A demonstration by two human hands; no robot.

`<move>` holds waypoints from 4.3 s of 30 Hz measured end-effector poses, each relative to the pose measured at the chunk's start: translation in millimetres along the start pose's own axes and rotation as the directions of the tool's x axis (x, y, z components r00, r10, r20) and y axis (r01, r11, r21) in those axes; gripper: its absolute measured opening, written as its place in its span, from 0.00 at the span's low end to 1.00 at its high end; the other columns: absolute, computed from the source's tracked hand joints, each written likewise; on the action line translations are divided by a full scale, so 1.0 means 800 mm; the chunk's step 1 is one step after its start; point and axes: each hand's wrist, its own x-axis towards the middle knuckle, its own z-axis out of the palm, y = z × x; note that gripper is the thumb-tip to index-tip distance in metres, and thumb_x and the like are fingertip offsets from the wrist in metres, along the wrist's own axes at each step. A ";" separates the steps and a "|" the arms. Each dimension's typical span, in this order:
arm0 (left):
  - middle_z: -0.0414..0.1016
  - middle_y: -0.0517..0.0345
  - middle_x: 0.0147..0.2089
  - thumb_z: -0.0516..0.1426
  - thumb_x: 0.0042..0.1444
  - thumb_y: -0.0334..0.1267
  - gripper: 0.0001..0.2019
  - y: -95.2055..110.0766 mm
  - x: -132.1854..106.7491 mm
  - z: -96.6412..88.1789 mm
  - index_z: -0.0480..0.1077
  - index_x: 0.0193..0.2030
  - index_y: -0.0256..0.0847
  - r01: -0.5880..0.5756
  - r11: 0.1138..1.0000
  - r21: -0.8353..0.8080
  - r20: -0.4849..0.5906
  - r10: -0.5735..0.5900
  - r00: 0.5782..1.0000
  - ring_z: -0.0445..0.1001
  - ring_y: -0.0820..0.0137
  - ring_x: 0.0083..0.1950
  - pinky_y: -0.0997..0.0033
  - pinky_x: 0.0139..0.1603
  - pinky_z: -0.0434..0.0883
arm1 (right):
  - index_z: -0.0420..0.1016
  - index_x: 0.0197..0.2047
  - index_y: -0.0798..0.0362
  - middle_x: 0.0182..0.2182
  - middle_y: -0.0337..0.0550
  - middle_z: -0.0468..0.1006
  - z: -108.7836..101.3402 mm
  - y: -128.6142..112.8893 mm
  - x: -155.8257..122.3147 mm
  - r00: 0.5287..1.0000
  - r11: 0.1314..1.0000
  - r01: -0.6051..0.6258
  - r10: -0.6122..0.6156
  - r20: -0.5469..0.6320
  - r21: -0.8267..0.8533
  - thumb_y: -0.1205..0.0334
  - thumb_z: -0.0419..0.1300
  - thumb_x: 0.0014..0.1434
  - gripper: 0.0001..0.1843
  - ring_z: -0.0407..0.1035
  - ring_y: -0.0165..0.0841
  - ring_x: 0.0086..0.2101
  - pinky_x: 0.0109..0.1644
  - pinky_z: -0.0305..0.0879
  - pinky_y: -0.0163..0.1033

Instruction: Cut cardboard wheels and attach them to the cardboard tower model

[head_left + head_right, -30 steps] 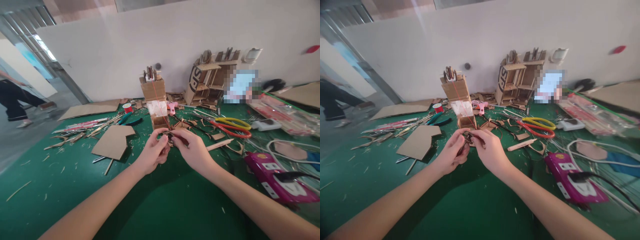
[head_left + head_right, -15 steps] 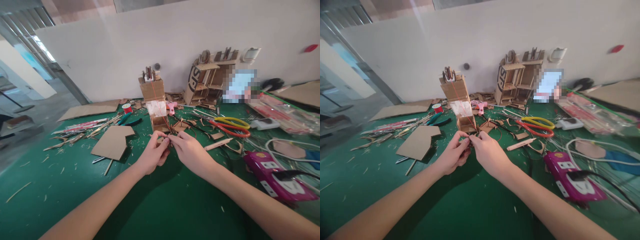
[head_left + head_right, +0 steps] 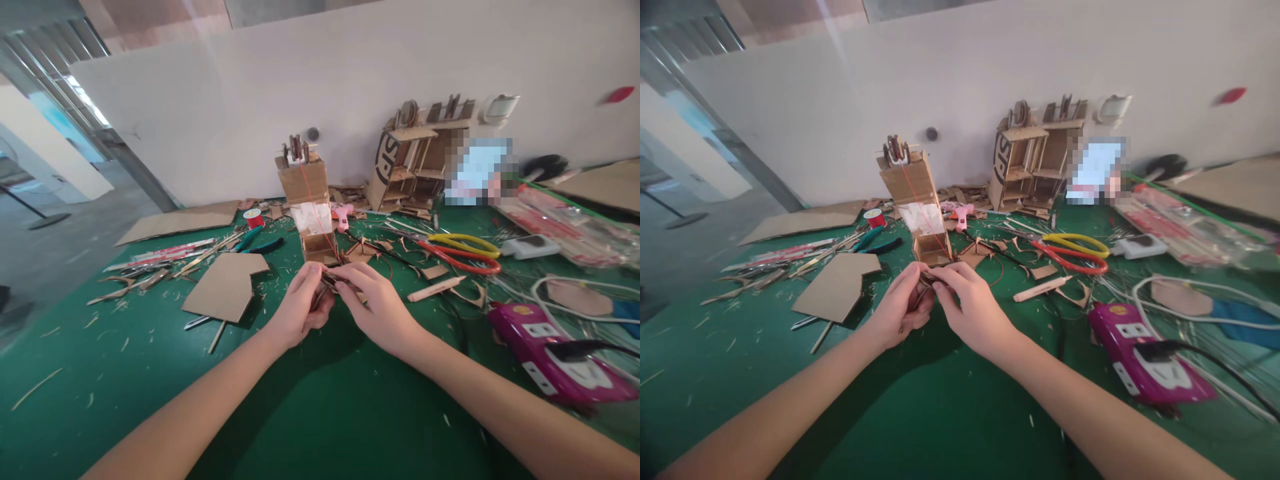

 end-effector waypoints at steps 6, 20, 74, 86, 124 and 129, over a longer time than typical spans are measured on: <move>0.60 0.73 0.16 0.53 0.61 0.53 0.15 0.001 -0.003 0.005 0.56 0.37 0.45 -0.050 0.998 -0.044 -0.041 0.048 0.998 0.43 0.84 0.10 0.87 0.10 0.44 | 0.71 0.56 0.52 0.48 0.48 0.77 0.004 -0.002 -0.004 0.998 0.997 0.064 -0.064 0.002 -0.053 0.66 0.56 0.62 0.19 0.74 0.37 0.46 0.52 0.72 0.43; 0.61 0.72 0.16 0.52 0.61 0.55 0.16 -0.001 -0.003 0.006 0.56 0.36 0.45 0.014 0.998 -0.066 -0.073 -0.019 0.997 0.43 0.84 0.11 0.86 0.10 0.43 | 0.71 0.55 0.54 0.44 0.50 0.79 0.002 -0.001 -0.003 0.995 0.954 0.089 -0.070 0.078 -0.287 0.68 0.51 0.65 0.17 0.74 0.39 0.43 0.47 0.72 0.44; 0.71 0.58 0.31 0.48 0.65 0.39 0.10 0.004 0.002 -0.014 0.66 0.35 0.40 -0.297 0.502 0.813 0.055 0.441 0.896 0.67 0.70 0.30 0.72 0.32 0.61 | 0.66 0.59 0.50 0.53 0.49 0.76 0.002 0.005 0.004 0.977 0.869 -0.173 0.210 -0.031 0.463 0.61 0.56 0.62 0.22 0.72 0.37 0.51 0.54 0.73 0.45; 0.72 0.58 0.35 0.48 0.65 0.35 0.05 0.004 0.006 -0.026 0.63 0.39 0.40 -0.357 0.403 0.843 0.156 0.453 0.878 0.70 0.71 0.34 0.72 0.35 0.65 | 0.72 0.58 0.52 0.54 0.45 0.76 0.000 0.008 0.002 0.934 0.821 -0.357 0.326 0.148 0.446 0.62 0.58 0.59 0.23 0.72 0.40 0.52 0.61 0.67 0.47; 0.67 0.46 0.62 0.61 0.55 0.34 0.18 0.004 -0.002 -0.007 0.57 0.48 0.44 -0.462 0.801 0.380 0.110 0.457 0.883 0.66 0.64 0.63 0.56 0.62 0.64 | 0.65 0.51 0.53 0.48 0.54 0.75 0.006 0.036 0.005 0.996 0.997 0.032 -0.027 0.081 -0.068 0.71 0.56 0.58 0.17 0.69 0.44 0.51 0.52 0.68 0.52; 0.65 0.49 0.64 0.60 0.58 0.37 0.16 0.004 -0.003 -0.006 0.56 0.47 0.46 -0.365 0.885 0.288 0.090 0.355 0.931 0.66 0.65 0.62 0.57 0.61 0.65 | 0.66 0.47 0.52 0.40 0.49 0.78 -0.003 0.034 0.008 0.985 0.999 -0.008 0.015 0.174 -0.042 0.68 0.55 0.62 0.10 0.73 0.39 0.40 0.41 0.70 0.43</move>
